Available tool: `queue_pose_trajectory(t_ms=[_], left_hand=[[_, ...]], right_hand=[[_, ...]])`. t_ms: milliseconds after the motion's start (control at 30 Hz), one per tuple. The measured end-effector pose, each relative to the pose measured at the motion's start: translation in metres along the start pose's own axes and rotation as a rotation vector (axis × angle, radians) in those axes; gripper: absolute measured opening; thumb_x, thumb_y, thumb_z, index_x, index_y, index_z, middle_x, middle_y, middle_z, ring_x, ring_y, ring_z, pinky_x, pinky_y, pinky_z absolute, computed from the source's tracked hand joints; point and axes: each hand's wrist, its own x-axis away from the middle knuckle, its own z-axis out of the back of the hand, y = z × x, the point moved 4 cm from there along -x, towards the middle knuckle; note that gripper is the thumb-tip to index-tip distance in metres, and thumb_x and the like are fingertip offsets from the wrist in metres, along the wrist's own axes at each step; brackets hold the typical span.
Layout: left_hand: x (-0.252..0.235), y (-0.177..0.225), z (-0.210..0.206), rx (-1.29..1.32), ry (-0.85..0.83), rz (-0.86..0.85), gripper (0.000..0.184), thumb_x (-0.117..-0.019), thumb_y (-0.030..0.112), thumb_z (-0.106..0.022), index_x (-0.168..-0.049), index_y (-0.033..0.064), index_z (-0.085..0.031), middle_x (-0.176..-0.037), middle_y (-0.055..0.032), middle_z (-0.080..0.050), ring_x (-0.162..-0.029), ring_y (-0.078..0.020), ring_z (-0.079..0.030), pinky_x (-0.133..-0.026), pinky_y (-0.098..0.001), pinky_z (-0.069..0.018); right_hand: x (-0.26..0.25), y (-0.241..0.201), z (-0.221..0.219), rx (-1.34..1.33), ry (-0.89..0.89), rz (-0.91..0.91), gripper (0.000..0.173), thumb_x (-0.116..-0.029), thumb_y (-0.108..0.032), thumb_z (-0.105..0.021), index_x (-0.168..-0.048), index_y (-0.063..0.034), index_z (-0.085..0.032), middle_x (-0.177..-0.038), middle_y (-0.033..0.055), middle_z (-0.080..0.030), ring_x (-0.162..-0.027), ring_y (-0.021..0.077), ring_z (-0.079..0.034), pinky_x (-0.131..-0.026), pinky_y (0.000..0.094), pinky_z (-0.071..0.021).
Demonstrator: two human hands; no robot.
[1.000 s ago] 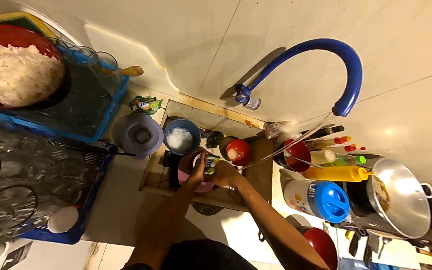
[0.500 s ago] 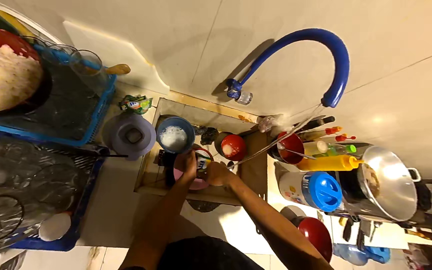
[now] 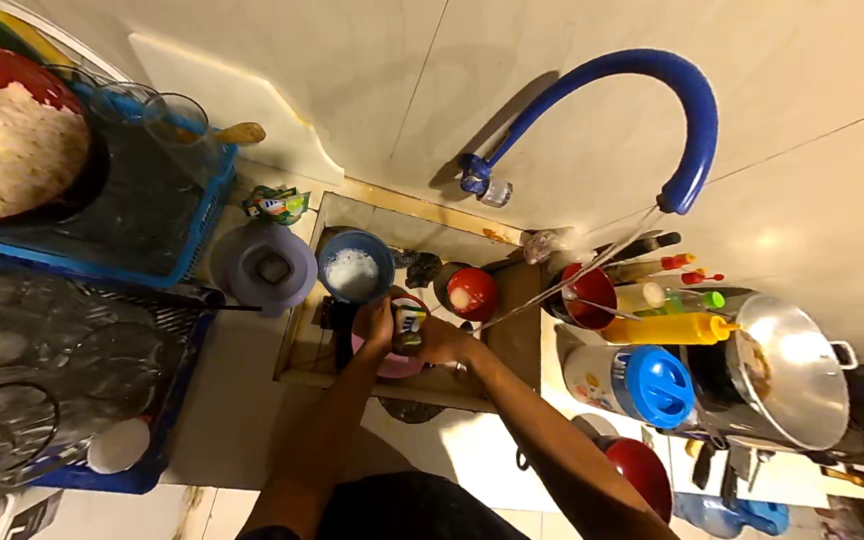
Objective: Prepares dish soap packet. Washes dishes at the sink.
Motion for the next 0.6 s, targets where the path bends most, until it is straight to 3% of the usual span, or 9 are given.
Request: queue_pose_trajectory(t_ms=[67, 133, 200, 267, 333, 400, 433, 500, 600], left_hand=[[0.010, 0.007, 0.001, 0.040, 0.024, 0.031, 0.049, -0.1125, 0.033, -0.037, -0.131, -0.0061, -0.060, -0.132, -0.0289, -0.060, -0.127, -0.0378, -0.055, -0.108, -0.0538, -0.0419], [0.017, 0.014, 0.002, 0.075, -0.028, 0.030, 0.047, -0.1126, 0.031, -0.038, -0.134, -0.0064, -0.058, -0.133, -0.0274, -0.059, -0.125, -0.0346, -0.056, -0.108, -0.0491, -0.0426], [0.005, 0.003, 0.002, 0.055, -0.029, -0.035, 0.046, -0.1127, 0.029, -0.038, -0.128, -0.0063, -0.062, -0.124, -0.0263, -0.063, -0.116, -0.0333, -0.061, -0.102, -0.0491, -0.0471], [-0.002, -0.002, 0.001, 0.080, -0.024, -0.045, 0.050, -0.1129, 0.034, -0.034, -0.128, -0.0042, -0.063, -0.125, -0.0257, -0.063, -0.118, -0.0339, -0.060, -0.102, -0.0511, -0.0474], [0.000, 0.004, 0.001, 0.081, -0.053, -0.019, 0.051, -0.1121, 0.038, -0.037, -0.133, -0.0019, -0.061, -0.132, -0.0247, -0.061, -0.124, -0.0342, -0.057, -0.106, -0.0519, -0.0442], [-0.004, 0.000, 0.003, 0.080, -0.061, -0.029, 0.049, -0.1121, 0.036, -0.038, -0.128, -0.0034, -0.062, -0.124, -0.0244, -0.063, -0.115, -0.0326, -0.060, -0.100, -0.0502, -0.0480], [-0.009, -0.005, 0.004, 0.118, -0.017, -0.013, 0.048, -0.1120, 0.034, -0.039, -0.125, -0.0050, -0.063, -0.120, -0.0253, -0.064, -0.111, -0.0331, -0.062, -0.097, -0.0504, -0.0497], [-0.011, -0.019, 0.006, 0.308, 0.102, 0.105, 0.048, -0.1119, 0.034, -0.039, -0.127, -0.0059, -0.061, -0.121, -0.0262, -0.063, -0.111, -0.0339, -0.061, -0.096, -0.0506, -0.0504], [0.005, -0.040, -0.003, 0.689, 0.099, 0.252, 0.044, -0.1109, 0.036, -0.040, -0.136, 0.0042, -0.055, -0.125, -0.0183, -0.063, -0.111, -0.0279, -0.062, -0.092, -0.0490, -0.0532]], right_hand=[[-0.005, 0.000, 0.005, -0.052, 0.052, -0.034, 0.051, -0.0994, -0.040, -0.064, -0.126, 0.0041, -0.064, -0.125, 0.0257, -0.065, -0.122, 0.0387, -0.061, -0.105, 0.0594, -0.0450], [-0.007, -0.003, -0.002, -0.022, 0.024, -0.001, 0.049, -0.0986, -0.040, -0.064, -0.114, 0.0068, -0.066, -0.114, 0.0263, -0.066, -0.112, 0.0395, -0.063, -0.098, 0.0596, -0.0473], [-0.004, -0.002, -0.003, -0.050, -0.037, 0.046, 0.044, -0.0989, -0.037, -0.066, -0.114, 0.0051, -0.067, -0.110, 0.0244, -0.067, -0.104, 0.0362, -0.065, -0.094, 0.0570, -0.0490], [-0.008, 0.000, 0.006, -0.114, 0.033, 0.039, 0.045, -0.0998, -0.035, -0.065, -0.124, 0.0023, -0.066, -0.119, 0.0242, -0.067, -0.114, 0.0365, -0.064, -0.102, 0.0579, -0.0479], [-0.011, -0.004, 0.004, -0.073, 0.061, 0.010, 0.047, -0.1000, -0.039, -0.063, -0.119, 0.0036, -0.068, -0.117, 0.0253, -0.067, -0.114, 0.0388, -0.063, -0.101, 0.0596, -0.0467], [-0.007, -0.004, -0.002, -0.010, -0.030, 0.061, 0.044, -0.1026, -0.035, -0.060, -0.114, 0.0074, -0.067, -0.112, 0.0274, -0.066, -0.108, 0.0398, -0.064, -0.097, 0.0591, -0.0470], [-0.005, -0.004, 0.001, -0.025, -0.041, 0.089, 0.042, -0.1033, -0.031, -0.060, -0.119, 0.0079, -0.065, -0.114, 0.0274, -0.066, -0.108, 0.0388, -0.064, -0.098, 0.0578, -0.0477], [-0.005, -0.003, 0.015, -0.082, 0.033, 0.131, 0.038, -0.1048, -0.022, -0.056, -0.131, 0.0050, -0.060, -0.120, 0.0260, -0.066, -0.111, 0.0363, -0.065, -0.101, 0.0548, -0.0494], [-0.024, -0.004, 0.035, -0.082, 0.190, 0.175, 0.030, -0.1013, -0.017, -0.063, -0.128, -0.0020, -0.068, -0.117, 0.0200, -0.071, -0.110, 0.0329, -0.068, -0.101, 0.0545, -0.0507]])
